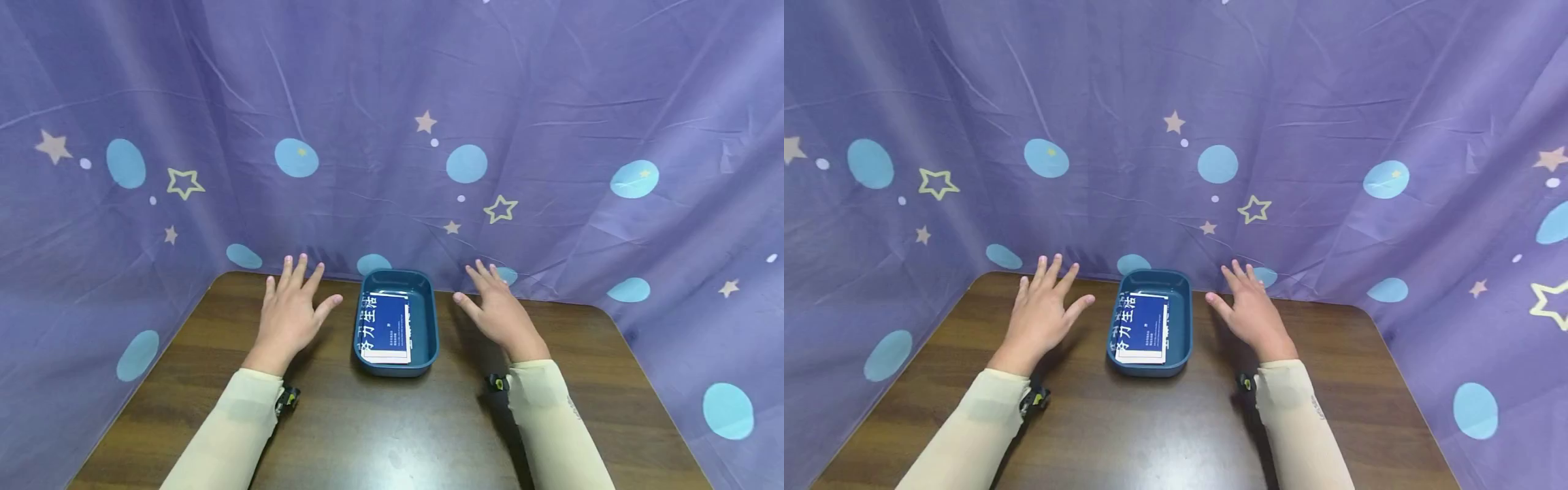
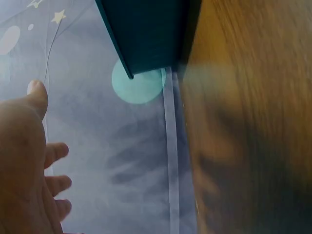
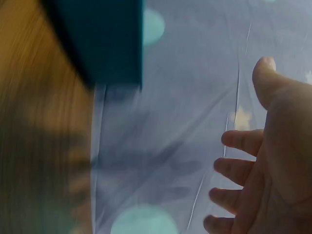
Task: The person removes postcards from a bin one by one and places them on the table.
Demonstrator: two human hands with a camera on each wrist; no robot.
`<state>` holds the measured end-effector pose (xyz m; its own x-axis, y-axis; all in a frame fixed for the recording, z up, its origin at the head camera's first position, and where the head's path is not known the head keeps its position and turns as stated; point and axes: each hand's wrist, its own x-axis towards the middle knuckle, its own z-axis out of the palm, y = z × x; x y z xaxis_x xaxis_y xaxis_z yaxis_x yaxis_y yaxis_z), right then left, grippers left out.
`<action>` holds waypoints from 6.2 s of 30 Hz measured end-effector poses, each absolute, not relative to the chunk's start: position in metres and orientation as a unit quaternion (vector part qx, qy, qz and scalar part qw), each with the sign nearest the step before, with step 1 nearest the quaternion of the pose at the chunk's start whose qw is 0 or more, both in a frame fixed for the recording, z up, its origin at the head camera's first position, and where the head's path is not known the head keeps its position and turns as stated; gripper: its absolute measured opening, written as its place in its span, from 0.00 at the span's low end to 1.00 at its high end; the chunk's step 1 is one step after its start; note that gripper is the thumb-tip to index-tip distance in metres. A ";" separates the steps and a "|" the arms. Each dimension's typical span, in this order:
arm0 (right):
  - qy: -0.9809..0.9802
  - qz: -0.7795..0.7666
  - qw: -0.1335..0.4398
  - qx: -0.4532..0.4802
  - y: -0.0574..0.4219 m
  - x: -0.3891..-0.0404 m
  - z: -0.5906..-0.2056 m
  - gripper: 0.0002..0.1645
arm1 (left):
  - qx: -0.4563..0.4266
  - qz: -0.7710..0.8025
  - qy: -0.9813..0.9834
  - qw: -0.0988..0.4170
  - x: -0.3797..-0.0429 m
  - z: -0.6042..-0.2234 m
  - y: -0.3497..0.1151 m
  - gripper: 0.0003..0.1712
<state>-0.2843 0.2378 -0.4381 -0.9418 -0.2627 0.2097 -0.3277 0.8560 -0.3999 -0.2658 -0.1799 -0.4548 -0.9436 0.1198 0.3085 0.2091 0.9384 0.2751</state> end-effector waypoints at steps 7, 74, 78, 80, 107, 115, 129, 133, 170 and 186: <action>-0.953 0.235 0.043 0.187 0.183 -0.290 -0.420 0.46 | -0.081 -0.215 -0.966 0.114 -0.267 -0.462 -0.165 0.56; -0.878 0.450 -0.122 0.104 0.172 -0.330 -0.423 0.44 | 0.018 -0.752 -0.654 -0.082 -0.272 -0.525 -0.121 0.22; -0.860 0.489 -0.106 0.096 0.202 -0.324 -0.431 0.46 | 0.015 -0.768 -0.633 -0.097 -0.274 -0.530 -0.124 0.20; -0.860 0.493 -0.096 0.094 0.218 -0.321 -0.435 0.46 | 0.012 -0.774 -0.625 -0.106 -0.275 -0.533 -0.125 0.17; -0.913 0.391 -0.117 0.021 0.287 -0.324 -0.500 0.53 | -0.029 -0.767 -0.631 -0.116 -0.273 -0.539 -0.128 0.14; -0.939 0.328 -0.105 0.010 0.277 -0.319 -0.500 0.49 | -0.036 -0.759 -0.639 -0.118 -0.273 -0.540 -0.128 0.16; -0.943 0.315 -0.103 0.003 0.278 -0.321 -0.501 0.45 | -0.046 -0.758 -0.639 -0.119 -0.273 -0.541 -0.129 0.17; -0.936 0.339 -0.097 0.005 0.278 -0.319 -0.492 0.42 | -0.046 -0.759 -0.638 -0.122 -0.272 -0.539 -0.129 0.17; -0.944 0.216 -0.244 0.055 0.090 -0.351 -0.435 0.54 | -0.051 -0.767 -0.629 -0.120 -0.274 -0.541 -0.129 0.16; -0.958 0.167 -0.221 0.082 0.085 -0.347 -0.441 0.43 | -0.051 -0.762 -0.635 -0.115 -0.273 -0.542 -0.129 0.16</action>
